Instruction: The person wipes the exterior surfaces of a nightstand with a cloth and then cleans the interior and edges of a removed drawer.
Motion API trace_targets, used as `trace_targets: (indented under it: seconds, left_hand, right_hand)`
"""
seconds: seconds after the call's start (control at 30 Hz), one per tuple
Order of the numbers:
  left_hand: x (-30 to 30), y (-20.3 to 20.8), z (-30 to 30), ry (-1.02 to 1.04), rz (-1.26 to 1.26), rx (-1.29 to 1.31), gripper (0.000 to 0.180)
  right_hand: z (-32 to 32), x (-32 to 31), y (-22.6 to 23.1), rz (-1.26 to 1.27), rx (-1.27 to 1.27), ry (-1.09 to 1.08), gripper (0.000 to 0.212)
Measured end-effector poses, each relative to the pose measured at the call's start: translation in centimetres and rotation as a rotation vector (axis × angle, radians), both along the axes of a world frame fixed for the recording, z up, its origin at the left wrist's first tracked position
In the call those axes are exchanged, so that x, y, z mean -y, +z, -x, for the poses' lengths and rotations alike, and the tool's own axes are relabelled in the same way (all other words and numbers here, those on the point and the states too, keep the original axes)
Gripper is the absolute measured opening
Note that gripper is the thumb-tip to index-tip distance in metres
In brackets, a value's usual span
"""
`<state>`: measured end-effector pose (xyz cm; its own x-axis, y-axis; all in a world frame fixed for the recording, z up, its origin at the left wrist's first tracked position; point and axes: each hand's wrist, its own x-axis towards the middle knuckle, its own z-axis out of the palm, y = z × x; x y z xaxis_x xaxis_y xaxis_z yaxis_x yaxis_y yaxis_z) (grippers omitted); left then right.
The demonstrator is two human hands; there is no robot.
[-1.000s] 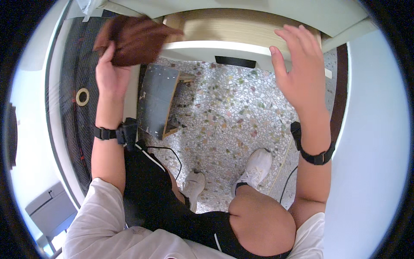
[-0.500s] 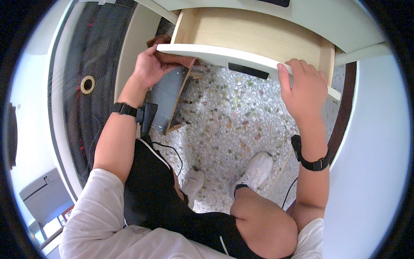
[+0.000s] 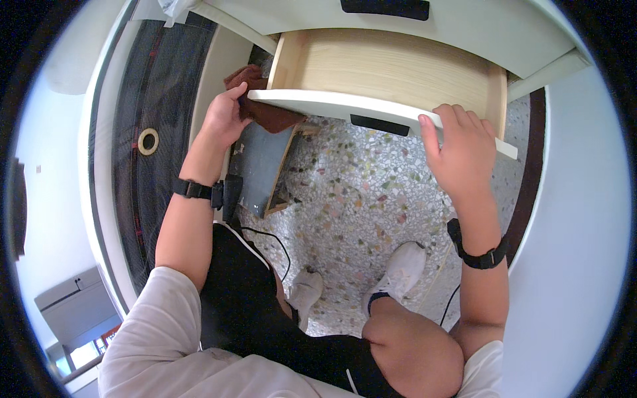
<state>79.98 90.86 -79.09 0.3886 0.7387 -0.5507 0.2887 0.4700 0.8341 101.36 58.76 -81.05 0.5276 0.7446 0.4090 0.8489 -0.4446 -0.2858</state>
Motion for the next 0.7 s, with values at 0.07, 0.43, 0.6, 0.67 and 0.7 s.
trace_targets:
  seconds: [0.07,0.43,0.6,0.67,0.7]
  left_hand:
    - [-0.1,0.3,0.0,0.007,-0.090,-0.062,0.032]
    - [-10.2,-5.1,-2.2,0.064,-0.245,-0.116,0.030]
    - [-10.8,-7.8,-1.7,0.174,-0.112,-0.015,0.031]
    - [-8.6,-8.3,-0.8,0.007,-0.108,-0.131,0.031]
    - [-6.9,-7.7,-0.2,-0.107,-0.043,-0.201,0.031]
  right_hand:
    - [0.1,-0.1,0.0,0.003,0.002,-0.003,0.026]
    - [0.1,-0.2,-0.4,-0.039,-0.002,0.011,0.026]
    - [-0.2,0.2,-0.4,-0.006,-0.005,0.008,0.025]
    - [-0.3,0.4,-0.3,-0.007,0.016,0.033,0.029]
    - [-0.4,0.5,-0.2,0.004,0.027,0.055,0.031]
